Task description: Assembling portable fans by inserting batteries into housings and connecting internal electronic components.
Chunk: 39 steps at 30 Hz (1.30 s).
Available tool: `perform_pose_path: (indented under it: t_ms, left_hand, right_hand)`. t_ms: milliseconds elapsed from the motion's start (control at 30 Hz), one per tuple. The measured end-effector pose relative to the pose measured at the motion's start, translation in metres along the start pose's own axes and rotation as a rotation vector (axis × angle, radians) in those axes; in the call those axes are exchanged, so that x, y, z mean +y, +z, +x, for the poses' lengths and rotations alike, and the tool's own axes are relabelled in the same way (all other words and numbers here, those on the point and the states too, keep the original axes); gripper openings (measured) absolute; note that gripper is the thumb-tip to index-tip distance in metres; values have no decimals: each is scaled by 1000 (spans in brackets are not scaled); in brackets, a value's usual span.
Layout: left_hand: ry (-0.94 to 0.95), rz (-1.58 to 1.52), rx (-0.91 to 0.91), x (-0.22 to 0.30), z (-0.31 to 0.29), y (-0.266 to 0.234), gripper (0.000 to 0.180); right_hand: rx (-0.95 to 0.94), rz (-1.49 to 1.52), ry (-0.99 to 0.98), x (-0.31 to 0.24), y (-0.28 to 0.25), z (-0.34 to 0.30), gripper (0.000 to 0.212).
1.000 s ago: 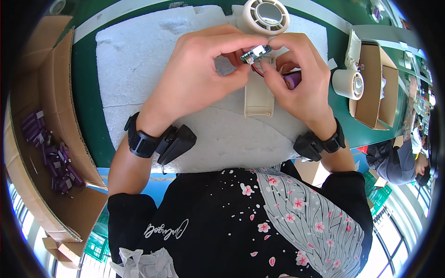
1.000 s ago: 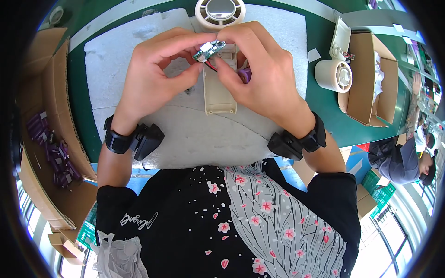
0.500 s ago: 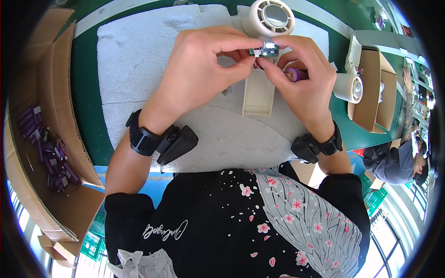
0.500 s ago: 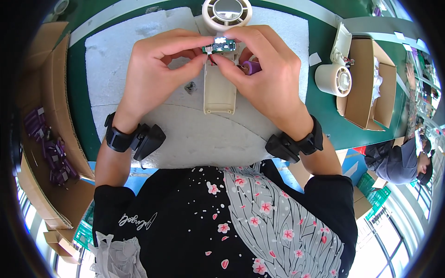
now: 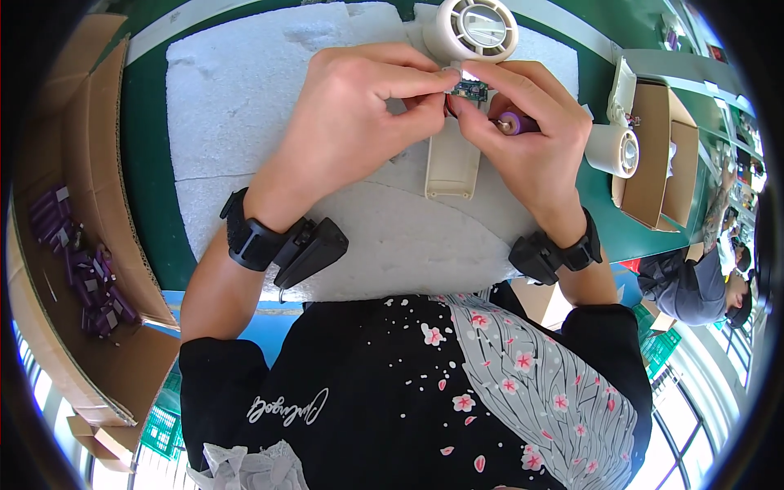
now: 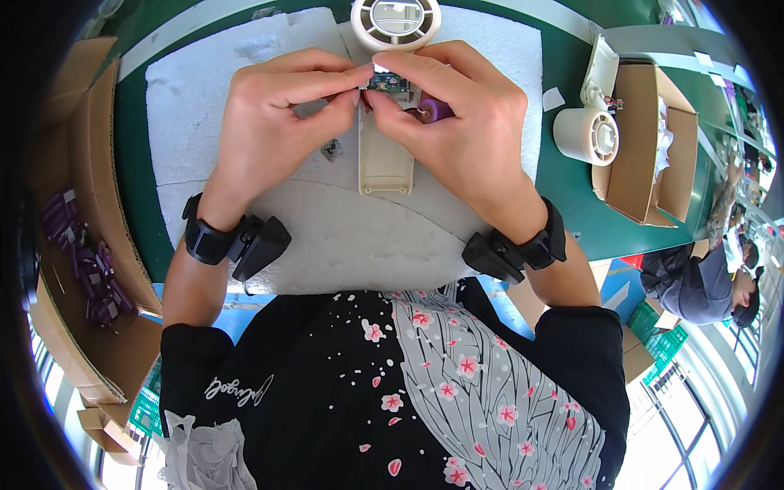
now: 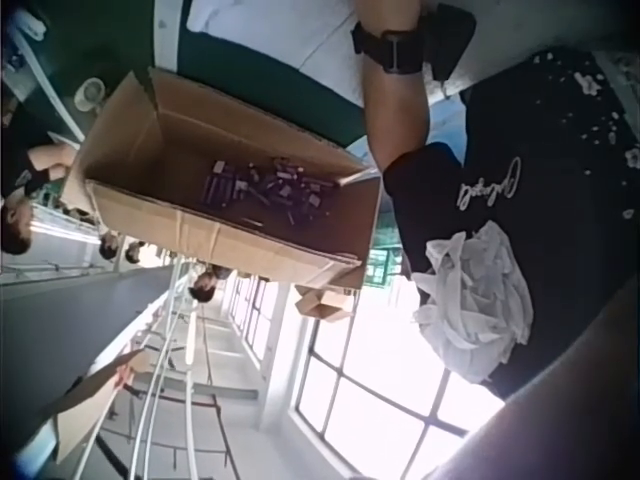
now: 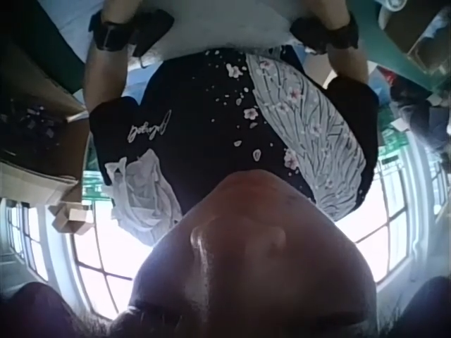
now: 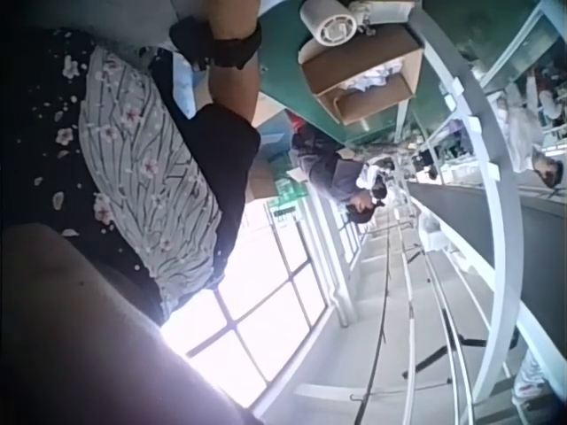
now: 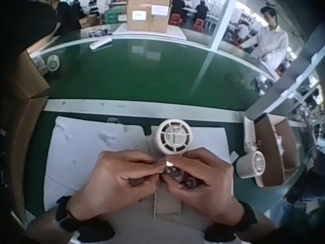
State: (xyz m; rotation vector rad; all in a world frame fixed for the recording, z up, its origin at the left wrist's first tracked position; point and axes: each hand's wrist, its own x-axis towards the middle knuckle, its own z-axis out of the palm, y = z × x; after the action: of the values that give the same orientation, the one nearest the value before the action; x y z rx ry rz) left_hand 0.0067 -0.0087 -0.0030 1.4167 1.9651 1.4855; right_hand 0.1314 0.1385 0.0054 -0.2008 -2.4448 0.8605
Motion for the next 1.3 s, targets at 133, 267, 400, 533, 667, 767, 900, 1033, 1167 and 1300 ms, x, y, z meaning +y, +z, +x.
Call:
perform_pose_path:
  t_ms: [133,267,400,533,667,767,900,1033,1167,1300]
  left_hand:
    - [-17,-68,12,-2,-2,4,29]
    - [-54,-149,9,-4,-5,12,35]
    - [-153,-137,-37,2,-8,16,38]
    - [-210,-121,-59,8,-8,17,38]
    - [-236,-149,-85,8,-7,15,38]
    - [-238,-194,-100,6,-7,13,38]
    - [-264,-188,-104,5,-7,14,38]
    - [-323,-172,-92,9,-5,15,35]
    - [-340,-141,-59,10,-3,19,32]
    - [-310,-134,4,7,-5,23,30]
  right_hand:
    - [-32,38,86,-3,0,0,28]
    - [-62,84,178,-6,-3,-1,22]
    - [-81,55,179,-9,-6,0,17]
    - [-115,20,179,-7,-10,-2,16]
    - [-140,22,176,-6,-11,-3,14]
    - [-146,32,167,-6,-10,-3,14]
    - [-151,37,135,-4,-11,-5,16]
    - [-147,4,49,-2,-11,-5,18]
    - [-114,-36,-30,-1,-8,-3,19]
    - [-85,-41,-8,-4,-5,-2,18]
